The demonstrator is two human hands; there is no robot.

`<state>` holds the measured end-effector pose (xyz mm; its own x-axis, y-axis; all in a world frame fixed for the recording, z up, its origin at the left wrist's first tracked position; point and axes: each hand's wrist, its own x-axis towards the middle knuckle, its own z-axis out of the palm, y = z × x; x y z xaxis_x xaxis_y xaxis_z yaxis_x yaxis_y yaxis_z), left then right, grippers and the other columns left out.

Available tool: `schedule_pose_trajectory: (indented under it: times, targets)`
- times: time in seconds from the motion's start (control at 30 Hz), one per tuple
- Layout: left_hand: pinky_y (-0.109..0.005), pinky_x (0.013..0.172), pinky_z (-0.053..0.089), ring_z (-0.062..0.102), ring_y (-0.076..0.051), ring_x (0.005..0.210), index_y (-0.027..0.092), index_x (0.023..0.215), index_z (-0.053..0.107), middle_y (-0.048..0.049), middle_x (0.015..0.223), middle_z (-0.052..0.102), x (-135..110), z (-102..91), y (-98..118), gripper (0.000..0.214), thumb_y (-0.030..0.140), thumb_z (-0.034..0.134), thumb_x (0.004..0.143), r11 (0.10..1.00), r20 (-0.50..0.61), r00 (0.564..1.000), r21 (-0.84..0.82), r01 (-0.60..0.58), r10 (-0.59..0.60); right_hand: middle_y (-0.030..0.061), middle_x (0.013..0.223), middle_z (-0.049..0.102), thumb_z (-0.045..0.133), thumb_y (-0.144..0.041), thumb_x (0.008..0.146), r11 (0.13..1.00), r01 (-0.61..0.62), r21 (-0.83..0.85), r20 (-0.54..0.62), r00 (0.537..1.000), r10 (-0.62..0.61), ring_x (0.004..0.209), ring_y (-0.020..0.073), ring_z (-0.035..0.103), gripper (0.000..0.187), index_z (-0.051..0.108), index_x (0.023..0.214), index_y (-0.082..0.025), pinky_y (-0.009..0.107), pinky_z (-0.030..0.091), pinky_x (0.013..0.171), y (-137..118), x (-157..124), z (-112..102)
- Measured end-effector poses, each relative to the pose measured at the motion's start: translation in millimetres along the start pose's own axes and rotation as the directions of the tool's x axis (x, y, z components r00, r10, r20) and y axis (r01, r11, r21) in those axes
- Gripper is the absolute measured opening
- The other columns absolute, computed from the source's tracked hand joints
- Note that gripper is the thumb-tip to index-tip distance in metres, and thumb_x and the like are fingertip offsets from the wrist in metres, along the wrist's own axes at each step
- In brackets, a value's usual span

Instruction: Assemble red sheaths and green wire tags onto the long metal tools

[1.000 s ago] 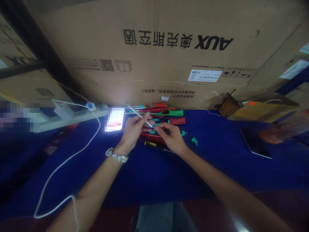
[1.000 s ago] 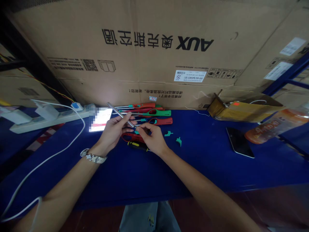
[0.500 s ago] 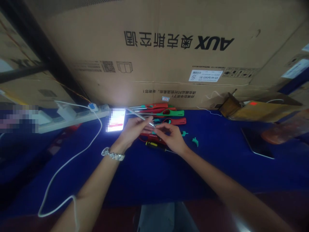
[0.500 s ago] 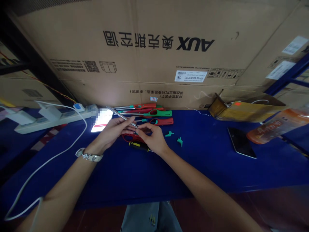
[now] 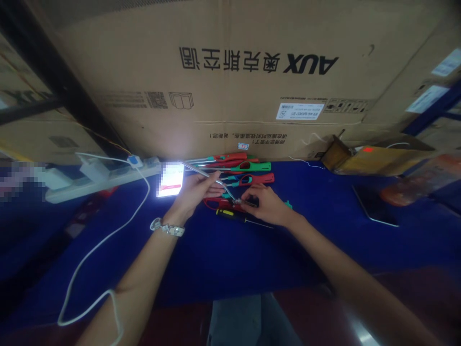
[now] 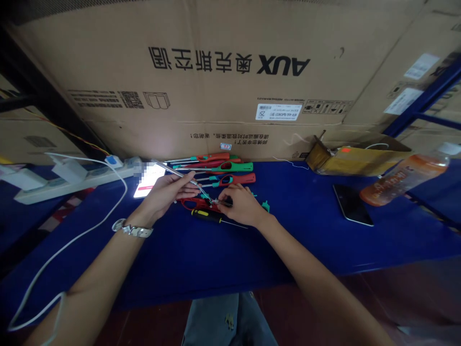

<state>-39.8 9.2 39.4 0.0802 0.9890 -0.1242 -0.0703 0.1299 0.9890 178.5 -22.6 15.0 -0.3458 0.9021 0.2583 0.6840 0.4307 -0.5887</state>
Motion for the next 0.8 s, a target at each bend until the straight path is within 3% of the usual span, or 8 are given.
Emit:
schedule_pose_trajectory:
  times: [0.2,0.4,0.8]
  targets:
    - [-0.028,0.065,0.063,0.074,-0.019,0.063,0.010,0.076,0.070,-0.0126,0.072,0.075,5,-10.1,0,0.034,0.042,0.082,0.075,1.000,-0.059,0.998,-0.004,-0.019,0.019,0.0035,0.084,0.073,0.069,-0.029,0.086,0.999,0.045,-0.029,-0.003,0.999,-0.045,0.082,0.0214,0.063,0.009,0.070,0.080,-0.022,0.038,0.042,0.079,-11,9,3]
    - [-0.029,0.063,0.063,0.073,-0.019,0.062,0.011,0.076,0.070,-0.0114,0.071,0.074,6,-14.5,3,0.033,0.042,0.083,0.073,0.999,-0.089,0.995,-0.020,-0.038,0.037,0.0039,0.087,0.072,0.062,-0.027,0.092,0.989,0.142,-0.039,-0.035,0.989,-0.143,0.082,0.0194,0.063,0.010,0.071,0.091,-0.022,0.037,0.042,0.082,-14,6,11]
    - [-0.027,0.062,0.063,0.071,-0.016,0.058,0.008,0.079,0.068,-0.0082,0.064,0.072,1,-10.0,7,0.026,0.032,0.074,0.086,1.000,-0.113,0.994,0.010,0.002,-0.001,0.0018,0.081,0.067,0.064,-0.021,0.085,0.998,0.065,-0.011,-0.105,0.992,-0.066,0.074,0.0162,0.059,0.009,0.066,0.094,-0.019,0.030,0.044,0.074,-8,4,26]
